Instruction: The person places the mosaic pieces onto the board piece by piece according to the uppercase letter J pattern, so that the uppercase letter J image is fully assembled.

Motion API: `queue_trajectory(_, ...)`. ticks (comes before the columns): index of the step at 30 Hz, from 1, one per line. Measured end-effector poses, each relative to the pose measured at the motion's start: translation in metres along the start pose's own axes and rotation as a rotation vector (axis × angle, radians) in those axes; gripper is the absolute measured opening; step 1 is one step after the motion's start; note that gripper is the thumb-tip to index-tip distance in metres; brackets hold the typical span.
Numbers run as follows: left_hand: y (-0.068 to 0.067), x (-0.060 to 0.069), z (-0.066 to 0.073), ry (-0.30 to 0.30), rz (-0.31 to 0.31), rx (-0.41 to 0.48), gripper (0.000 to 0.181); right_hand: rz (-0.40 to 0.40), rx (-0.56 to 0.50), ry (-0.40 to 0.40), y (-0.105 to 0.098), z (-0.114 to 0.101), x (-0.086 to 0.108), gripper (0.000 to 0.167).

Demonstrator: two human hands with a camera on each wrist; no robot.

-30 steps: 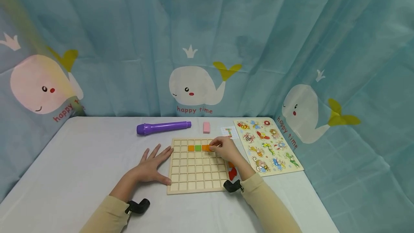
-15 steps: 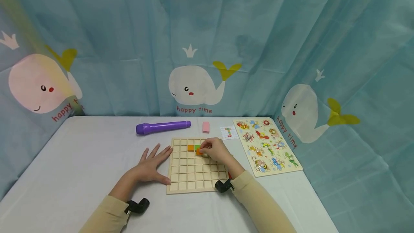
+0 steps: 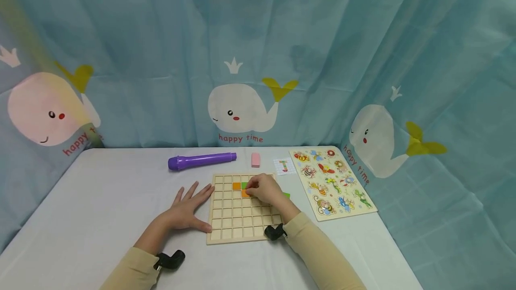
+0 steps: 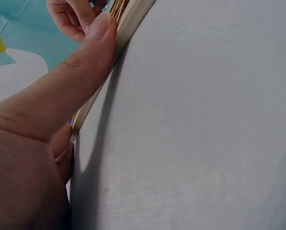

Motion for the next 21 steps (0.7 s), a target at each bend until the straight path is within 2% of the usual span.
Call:
queue_trajectory(7,0.000,0.001,0.001,0.003,-0.002,0.003,0.129,0.001,-0.033,-0.007,-0.009,-0.004,0.007,0.006)
queue_trajectory(13,-0.001,0.003,0.002,0.007,0.006,0.004,0.129,0.022,-0.086,-0.021,-0.032,-0.010,0.022,0.013)
queue_trajectory(21,-0.001,0.002,0.002,0.009,0.010,0.008,0.130,0.064,-0.103,-0.026,-0.051,0.001,0.042,0.016)
Point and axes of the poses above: each hand's wrist, its own x-axis away from the middle knuckle, its own y-axis out of the palm, z = x × y, the point moved 6 cm from there along -x, towards the middle knuckle, and after that the axes turned 7 degrees about -z, right-handed, at the moved point
